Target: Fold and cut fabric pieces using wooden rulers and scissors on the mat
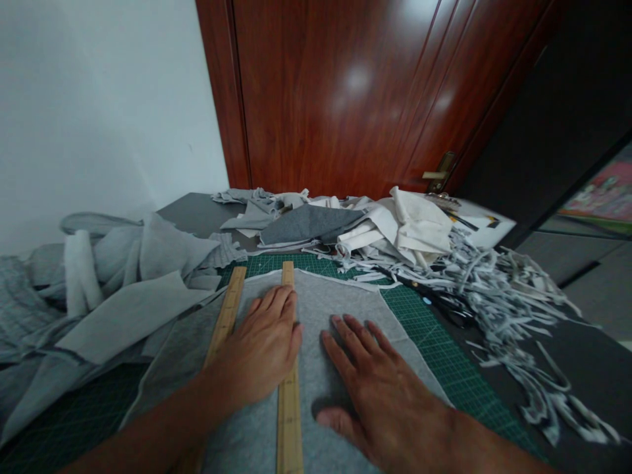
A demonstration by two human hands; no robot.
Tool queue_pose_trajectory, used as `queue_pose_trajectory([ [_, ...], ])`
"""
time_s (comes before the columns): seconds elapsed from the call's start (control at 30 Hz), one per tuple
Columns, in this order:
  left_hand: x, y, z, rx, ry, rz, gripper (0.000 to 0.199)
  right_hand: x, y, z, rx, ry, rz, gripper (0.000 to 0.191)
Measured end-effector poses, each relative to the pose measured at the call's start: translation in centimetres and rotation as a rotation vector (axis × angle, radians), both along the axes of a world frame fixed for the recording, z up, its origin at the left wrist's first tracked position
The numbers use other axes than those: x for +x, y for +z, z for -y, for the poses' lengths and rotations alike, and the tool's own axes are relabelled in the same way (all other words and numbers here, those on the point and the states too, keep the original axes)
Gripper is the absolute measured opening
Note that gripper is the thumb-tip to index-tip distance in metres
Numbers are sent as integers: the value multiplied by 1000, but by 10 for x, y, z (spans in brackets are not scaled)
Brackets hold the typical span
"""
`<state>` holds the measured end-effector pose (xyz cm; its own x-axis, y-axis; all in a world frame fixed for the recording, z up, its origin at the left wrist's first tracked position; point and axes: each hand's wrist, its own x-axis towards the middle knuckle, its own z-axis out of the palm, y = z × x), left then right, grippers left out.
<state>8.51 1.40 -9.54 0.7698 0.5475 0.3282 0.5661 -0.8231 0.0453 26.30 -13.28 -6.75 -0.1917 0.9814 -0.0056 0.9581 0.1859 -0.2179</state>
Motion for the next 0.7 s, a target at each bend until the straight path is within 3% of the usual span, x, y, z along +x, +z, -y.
queue_pose_trajectory([
  [0.1,0,0,0,-9,-18,15,47,6,15,-32,113,102,-73,54],
  [0.13,-1,-1,0,-10,-24,28,46,8,16,-45,158,151,-117,52],
  [0.27,0,-3,0,-7,-49,85,42,17,3,-95,202,209,-84,63],
  [0.4,-5,2,-3,-60,-58,65,45,23,-18,-111,162,156,-43,71],
  [0.53,-19,14,-18,-189,-156,-16,71,25,-22,-109,133,141,-23,74],
  [0.7,-29,19,-29,-288,-229,-110,134,27,-20,-108,102,154,-24,85],
])
